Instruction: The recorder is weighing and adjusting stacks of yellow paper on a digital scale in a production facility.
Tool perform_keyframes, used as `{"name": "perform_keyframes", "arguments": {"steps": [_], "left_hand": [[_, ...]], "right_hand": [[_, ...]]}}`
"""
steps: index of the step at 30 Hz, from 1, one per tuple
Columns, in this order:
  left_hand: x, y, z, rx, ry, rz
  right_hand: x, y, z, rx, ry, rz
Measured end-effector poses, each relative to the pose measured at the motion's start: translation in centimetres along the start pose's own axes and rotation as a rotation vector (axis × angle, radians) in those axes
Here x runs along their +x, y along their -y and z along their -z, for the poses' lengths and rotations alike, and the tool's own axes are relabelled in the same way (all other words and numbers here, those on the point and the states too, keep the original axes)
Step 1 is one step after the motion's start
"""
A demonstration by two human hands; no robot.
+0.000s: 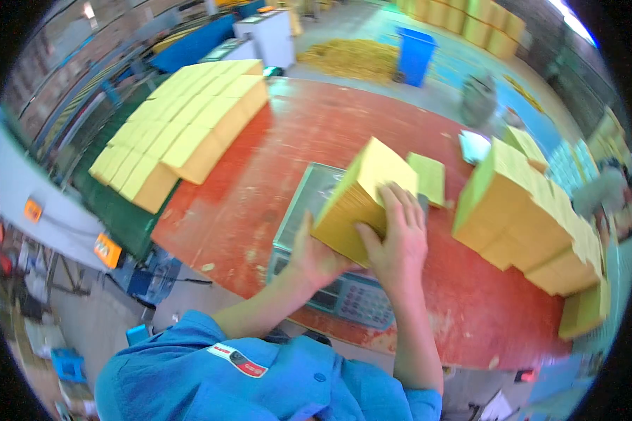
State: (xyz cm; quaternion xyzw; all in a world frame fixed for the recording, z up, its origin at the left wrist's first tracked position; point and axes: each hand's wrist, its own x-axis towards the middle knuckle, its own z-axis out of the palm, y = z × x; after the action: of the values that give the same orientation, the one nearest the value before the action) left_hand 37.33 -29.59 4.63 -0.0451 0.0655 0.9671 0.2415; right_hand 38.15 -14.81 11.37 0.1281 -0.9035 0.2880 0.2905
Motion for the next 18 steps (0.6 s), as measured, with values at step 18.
{"name": "perform_keyframes", "arguments": {"steps": [18], "left_hand": [[-4.1,-42.6,6.2,2.714,-0.916,-0.802]], "right_hand": [[-2.2,10.1,0.0,-0.083,-0.117,0.074]]}}
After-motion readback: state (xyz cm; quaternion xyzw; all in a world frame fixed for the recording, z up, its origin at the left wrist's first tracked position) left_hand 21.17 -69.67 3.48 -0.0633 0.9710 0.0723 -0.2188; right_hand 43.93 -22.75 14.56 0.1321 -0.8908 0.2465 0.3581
